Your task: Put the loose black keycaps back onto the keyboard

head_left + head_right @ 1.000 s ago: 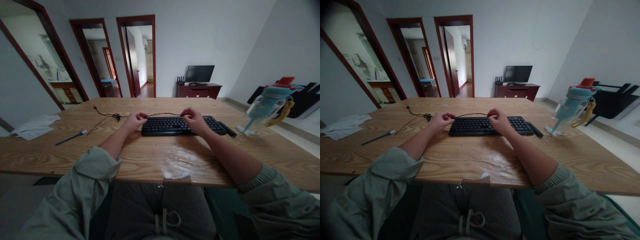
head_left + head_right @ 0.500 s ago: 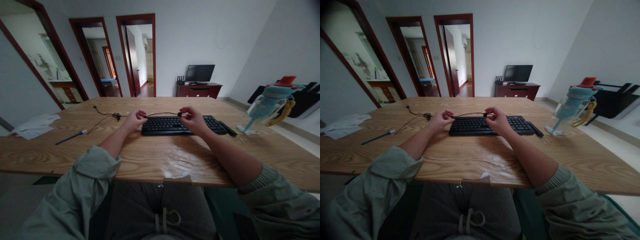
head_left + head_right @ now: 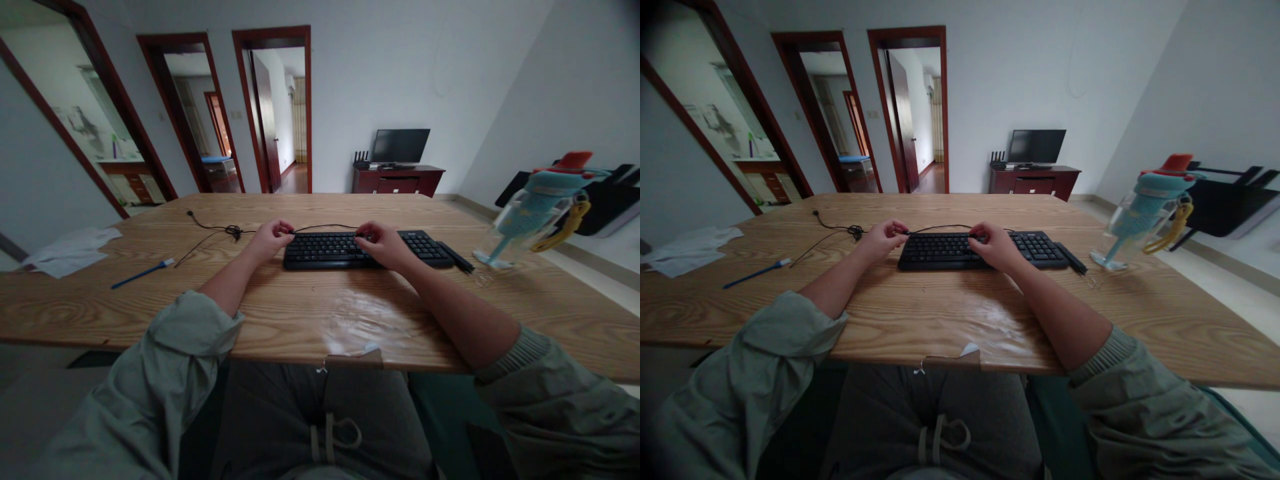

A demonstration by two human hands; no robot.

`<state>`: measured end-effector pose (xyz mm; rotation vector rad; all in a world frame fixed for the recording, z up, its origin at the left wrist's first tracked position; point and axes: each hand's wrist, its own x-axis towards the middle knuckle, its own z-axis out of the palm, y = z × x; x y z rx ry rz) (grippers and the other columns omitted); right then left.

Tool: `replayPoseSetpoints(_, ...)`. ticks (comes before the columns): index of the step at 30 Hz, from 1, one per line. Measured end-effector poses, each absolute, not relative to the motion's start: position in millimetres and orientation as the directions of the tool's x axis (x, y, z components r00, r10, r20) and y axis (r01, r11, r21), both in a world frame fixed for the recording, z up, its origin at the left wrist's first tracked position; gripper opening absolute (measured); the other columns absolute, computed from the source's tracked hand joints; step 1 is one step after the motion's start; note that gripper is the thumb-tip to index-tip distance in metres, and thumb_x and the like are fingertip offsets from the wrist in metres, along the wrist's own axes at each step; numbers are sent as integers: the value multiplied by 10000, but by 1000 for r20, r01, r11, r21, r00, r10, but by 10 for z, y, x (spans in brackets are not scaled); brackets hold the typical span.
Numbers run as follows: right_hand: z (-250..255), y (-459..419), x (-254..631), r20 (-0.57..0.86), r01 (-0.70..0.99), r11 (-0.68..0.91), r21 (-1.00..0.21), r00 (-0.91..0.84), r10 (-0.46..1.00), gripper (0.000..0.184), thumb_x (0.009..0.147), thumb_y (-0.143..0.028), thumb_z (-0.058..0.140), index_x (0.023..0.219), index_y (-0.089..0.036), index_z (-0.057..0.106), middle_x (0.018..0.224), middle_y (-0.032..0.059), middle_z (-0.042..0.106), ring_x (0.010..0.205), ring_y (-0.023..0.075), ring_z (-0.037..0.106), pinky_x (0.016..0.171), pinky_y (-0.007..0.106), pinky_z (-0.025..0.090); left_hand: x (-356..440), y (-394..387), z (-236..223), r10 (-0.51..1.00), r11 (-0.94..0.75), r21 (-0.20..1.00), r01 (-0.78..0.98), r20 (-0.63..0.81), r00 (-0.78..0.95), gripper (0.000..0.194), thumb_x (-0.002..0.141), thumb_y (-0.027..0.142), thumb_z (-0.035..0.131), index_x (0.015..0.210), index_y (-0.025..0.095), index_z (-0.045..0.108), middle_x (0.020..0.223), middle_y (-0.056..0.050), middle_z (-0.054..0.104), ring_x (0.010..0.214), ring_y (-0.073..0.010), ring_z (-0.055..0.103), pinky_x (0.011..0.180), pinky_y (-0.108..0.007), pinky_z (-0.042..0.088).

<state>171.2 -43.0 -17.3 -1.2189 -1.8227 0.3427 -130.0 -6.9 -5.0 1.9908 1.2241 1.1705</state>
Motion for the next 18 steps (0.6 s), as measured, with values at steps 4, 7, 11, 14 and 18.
replayPoseSetpoints(4,-264,-389,1721,443,629,511,-586,-279,852,225,736,-213,601,955,-165,624,899,57,690,676,136,563,632,272,446,-1303,-87,-39,888,-460,753,471,399,230,227,703,276,663,884,148,612,755,-17,616,627,-114,529,600,-251,421)
replayPoseSetpoints(7,-291,-379,1720,452,682,537,-497,-326,831,250,768,-193,579,1016,-178,613,995,73,697,763,157,602,708,293,463,-1306,-83,-44,885,-465,746,478,396,243,220,704,280,659,876,150,613,763,-20,618,634,-116,527,602,-250,417)
replayPoseSetpoints(11,-259,-383,1722,412,750,565,-344,-420,808,183,818,-231,553,938,-183,683,905,62,706,794,182,621,779,320,468,-1308,-76,-54,885,-466,745,477,397,244,236,696,292,663,876,149,612,785,-22,623,628,-114,524,613,-254,414)
replayPoseSetpoints(14,-229,-380,1737,416,754,590,-289,-456,787,170,814,-233,563,882,-185,712,920,63,703,852,189,625,830,313,463,-1306,-78,-53,885,-466,737,490,391,253,243,694,298,660,881,147,616,795,-26,630,639,-121,534,629,-260,422)
replayPoseSetpoints(18,-201,-380,1779,393,799,532,-280,-410,823,176,806,-234,559,885,-196,712,911,45,708,834,183,629,805,293,465,-1301,-77,-49,884,-467,715,520,394,252,241,699,299,653,881,144,622,789,-24,630,647,-126,537,627,-262,421)
